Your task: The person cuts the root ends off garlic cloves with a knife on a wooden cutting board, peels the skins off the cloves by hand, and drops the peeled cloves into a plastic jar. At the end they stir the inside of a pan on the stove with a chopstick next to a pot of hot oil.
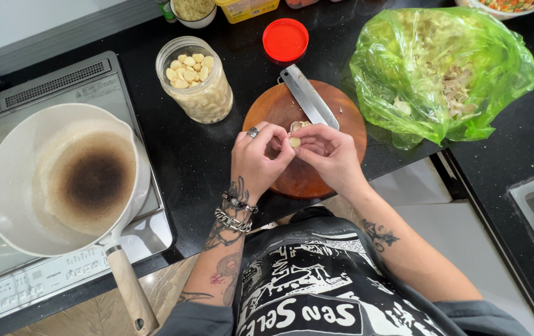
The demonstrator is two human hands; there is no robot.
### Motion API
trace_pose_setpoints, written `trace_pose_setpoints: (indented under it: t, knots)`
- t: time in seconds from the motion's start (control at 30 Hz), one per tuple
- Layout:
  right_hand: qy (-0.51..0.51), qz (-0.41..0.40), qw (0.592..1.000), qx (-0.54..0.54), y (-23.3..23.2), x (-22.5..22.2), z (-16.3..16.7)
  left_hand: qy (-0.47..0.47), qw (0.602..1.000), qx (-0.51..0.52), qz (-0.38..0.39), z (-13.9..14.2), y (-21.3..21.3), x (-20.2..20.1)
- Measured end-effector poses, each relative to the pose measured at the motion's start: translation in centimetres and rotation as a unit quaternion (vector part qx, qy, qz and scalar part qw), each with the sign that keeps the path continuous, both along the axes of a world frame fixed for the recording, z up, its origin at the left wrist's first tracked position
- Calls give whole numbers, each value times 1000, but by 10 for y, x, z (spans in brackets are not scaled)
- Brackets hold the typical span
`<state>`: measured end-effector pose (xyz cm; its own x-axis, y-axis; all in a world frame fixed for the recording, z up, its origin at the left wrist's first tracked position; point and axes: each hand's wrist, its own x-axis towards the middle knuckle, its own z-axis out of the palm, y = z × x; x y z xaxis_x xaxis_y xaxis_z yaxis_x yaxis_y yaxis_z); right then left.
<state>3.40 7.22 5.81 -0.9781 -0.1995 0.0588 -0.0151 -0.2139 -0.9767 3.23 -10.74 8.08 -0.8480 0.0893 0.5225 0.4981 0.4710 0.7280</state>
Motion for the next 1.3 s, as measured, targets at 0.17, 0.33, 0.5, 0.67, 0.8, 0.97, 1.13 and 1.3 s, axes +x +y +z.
trace_pose_setpoints:
  t: [0.17,0.33,0.5,0.67,0.8,0.97,1.13,1.3]
  knots:
    - [10,13,999,-31,0,-1,-7,-169,970,171,-38,-21,4,-4]
    - [19,19,998,-64,-3,-3,-15,-247,906,324,-112,-41,8,-11]
    - [5,20,998,-56,-4,-5,-17,-251,916,302,-82,-39,10,-11]
    - [-30,1,999,-31,0,-8,-11,-169,974,152,-7,-24,10,-4]
    - [-15,-4,1000,-12,2,-11,-7,-118,983,140,-26,-19,12,-4]
    - [-13,-9,1000,-16,2,-14,-6,-153,975,159,-33,-27,14,-5]
    - [-4,4,999,-47,4,-13,-9,-204,945,247,-71,-41,14,-7]
    - [-25,15,991,-127,8,-9,-12,-214,902,347,-141,-55,16,-11]
